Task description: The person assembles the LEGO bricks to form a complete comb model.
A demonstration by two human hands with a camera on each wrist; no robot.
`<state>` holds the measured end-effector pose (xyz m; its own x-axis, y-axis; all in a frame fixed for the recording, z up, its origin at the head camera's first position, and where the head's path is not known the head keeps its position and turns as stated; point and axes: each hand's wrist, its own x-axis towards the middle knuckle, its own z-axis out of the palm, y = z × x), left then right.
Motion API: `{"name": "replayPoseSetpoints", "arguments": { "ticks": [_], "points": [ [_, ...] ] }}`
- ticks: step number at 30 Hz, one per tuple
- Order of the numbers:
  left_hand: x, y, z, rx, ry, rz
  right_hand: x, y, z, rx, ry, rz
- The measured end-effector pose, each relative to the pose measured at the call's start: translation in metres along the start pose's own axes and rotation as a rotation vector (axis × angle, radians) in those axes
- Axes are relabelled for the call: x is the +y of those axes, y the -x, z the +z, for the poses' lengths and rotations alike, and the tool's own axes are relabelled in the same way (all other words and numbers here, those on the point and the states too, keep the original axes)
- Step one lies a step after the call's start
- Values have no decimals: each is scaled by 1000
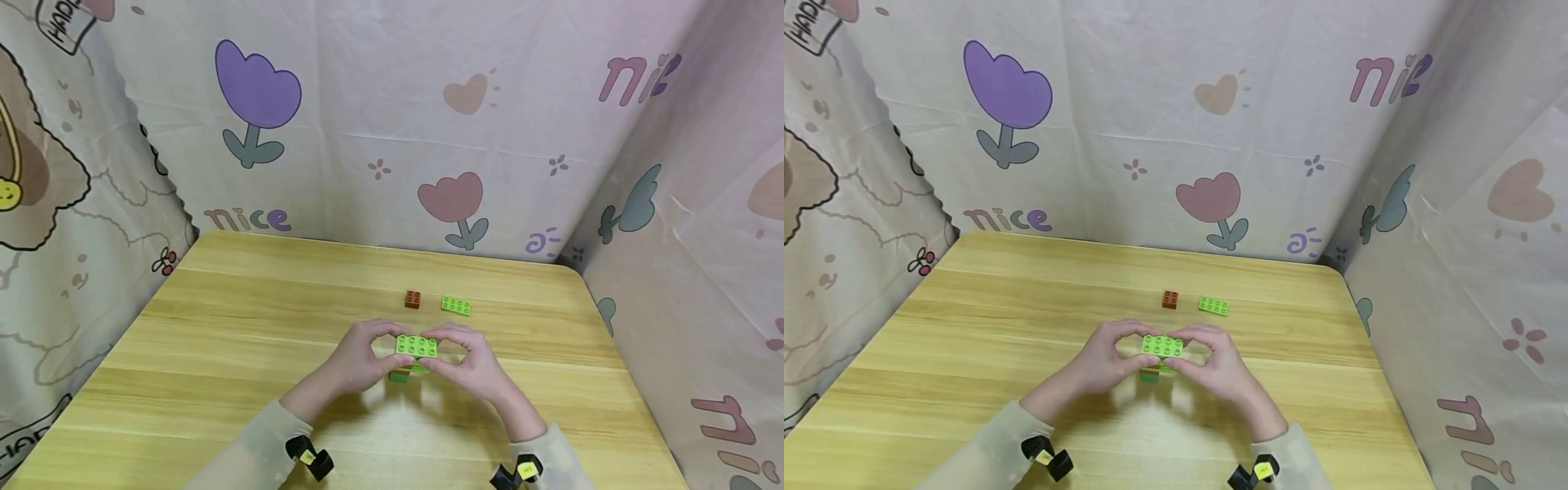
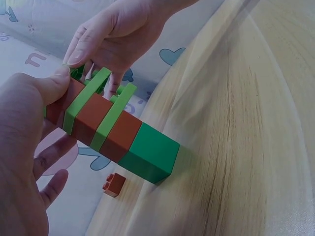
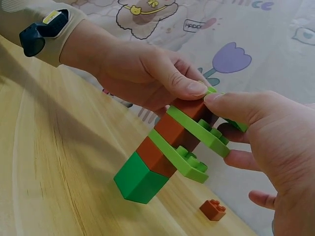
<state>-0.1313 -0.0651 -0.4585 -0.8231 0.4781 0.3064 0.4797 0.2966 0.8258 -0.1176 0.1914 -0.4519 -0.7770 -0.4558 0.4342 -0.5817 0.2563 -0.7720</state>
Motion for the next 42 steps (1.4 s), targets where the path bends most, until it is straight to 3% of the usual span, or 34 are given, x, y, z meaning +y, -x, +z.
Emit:
{"name": "replayPoseSetpoints", "arguments": {
  "ticks": [13,24,33,42],
  "points": [
    [0,1,-1,4,8,-8,-1,2,-16,19,17,20],
    [0,1,-1,9,3,-20,8,3,-34,102,38,42],
    [0,2,0,10,-2,-18,24,0,-48,223,10,26],
    [1,2,0,13,-19,-14,45,-2,-57,245,29,49]
  ]
}}
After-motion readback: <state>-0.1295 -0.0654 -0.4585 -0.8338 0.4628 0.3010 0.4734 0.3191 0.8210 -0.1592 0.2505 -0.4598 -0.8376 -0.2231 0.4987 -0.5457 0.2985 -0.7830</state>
